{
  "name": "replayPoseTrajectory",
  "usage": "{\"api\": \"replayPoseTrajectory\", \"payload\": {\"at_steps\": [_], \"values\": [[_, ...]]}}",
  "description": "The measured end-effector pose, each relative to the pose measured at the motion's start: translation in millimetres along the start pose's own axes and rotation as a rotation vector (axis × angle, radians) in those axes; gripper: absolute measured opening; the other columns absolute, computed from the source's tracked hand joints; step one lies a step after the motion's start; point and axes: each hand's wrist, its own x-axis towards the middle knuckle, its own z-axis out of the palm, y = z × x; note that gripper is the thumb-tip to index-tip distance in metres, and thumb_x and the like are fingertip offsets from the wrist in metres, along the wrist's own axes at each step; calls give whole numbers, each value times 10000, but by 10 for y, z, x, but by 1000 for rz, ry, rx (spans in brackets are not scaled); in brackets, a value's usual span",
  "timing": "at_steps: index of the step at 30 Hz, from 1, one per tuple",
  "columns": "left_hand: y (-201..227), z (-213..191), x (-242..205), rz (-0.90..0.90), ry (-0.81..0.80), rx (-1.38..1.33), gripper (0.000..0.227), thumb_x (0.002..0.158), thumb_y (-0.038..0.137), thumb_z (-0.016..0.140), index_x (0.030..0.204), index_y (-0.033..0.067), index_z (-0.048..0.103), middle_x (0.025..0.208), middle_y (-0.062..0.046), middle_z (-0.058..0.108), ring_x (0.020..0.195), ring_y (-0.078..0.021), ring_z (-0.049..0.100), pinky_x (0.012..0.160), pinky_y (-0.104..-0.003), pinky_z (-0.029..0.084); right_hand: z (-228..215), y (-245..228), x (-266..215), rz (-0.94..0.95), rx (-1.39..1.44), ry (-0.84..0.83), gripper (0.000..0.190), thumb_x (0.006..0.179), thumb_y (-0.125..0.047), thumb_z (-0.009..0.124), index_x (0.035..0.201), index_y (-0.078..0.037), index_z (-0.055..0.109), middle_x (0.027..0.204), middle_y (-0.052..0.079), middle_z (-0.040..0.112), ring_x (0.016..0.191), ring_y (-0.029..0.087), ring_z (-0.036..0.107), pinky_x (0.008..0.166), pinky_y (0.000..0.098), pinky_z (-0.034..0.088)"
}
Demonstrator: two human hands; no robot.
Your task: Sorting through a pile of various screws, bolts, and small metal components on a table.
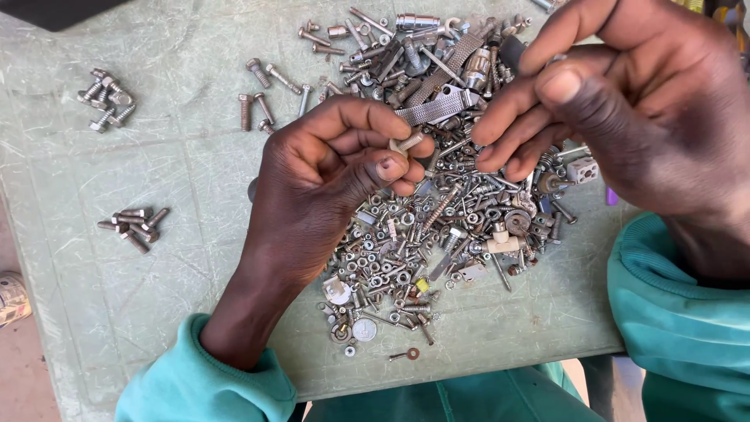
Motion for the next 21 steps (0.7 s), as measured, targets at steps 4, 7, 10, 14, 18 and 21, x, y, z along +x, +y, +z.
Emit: {"api": "replayPoseTrajectory", "payload": {"at_steps": [4, 7, 10, 14, 18, 21], "values": [[-12, 2, -1, 35, -7, 9, 216, 947, 101, 698, 1149, 27, 673, 1185, -189, 752, 942, -188, 747, 849, -260, 634, 84, -56, -43, -139, -198, 20, 151, 1051, 82, 541, 1173, 162, 503, 1004, 277, 724, 879, 306, 795, 748, 324, 682], [-22, -6, -11, 18, 13, 10, 279, 934, 100, 694, 1188, -12, 677, 1152, -141, 747, 964, -212, 765, 852, -304, 656, 117, -50, -37, -305, -373, -22, 204, 943, 95, 715, 1108, 186, 634, 976, 249, 740, 911, 271, 780, 852, 302, 642], [-53, -9, -14, 40, -22, -15, 282, 919, 86, 722, 1179, -17, 683, 1115, -140, 745, 952, -238, 773, 821, -311, 669, 181, -96, -47, -416, -481, -27, 192, 879, 28, 811, 1017, 125, 719, 977, 225, 744, 935, 284, 753, 854, 335, 611], [-45, 8, -17, 51, -12, -28, 252, 910, 49, 742, 1148, -14, 685, 1025, -152, 751, 891, -232, 782, 776, -303, 682, 229, -130, -86, -372, -434, 2, 158, 872, 43, 793, 1001, 105, 726, 951, 215, 701, 856, 246, 705, 784, 302, 588], [-86, 27, -26, 50, -12, -100, 199, 907, -6, 743, 1098, -39, 696, 901, -156, 751, 806, -203, 757, 706, -286, 666, 269, -268, -112, -182, -440, -2, 180, 942, 47, 709, 1121, 59, 731, 1022, 162, 681, 873, 198, 688, 793, 271, 535], [-186, 6, -24, 12, -10, -101, 208, 917, 16, 724, 1117, -35, 701, 917, -188, 765, 837, -261, 778, 702, -327, 664, 299, -191, -101, -212, -489, -29, 261, 953, 15, 682, 1206, 69, 716, 1102, 202, 678, 1000, 249, 682, 856, 307, 521]]}}
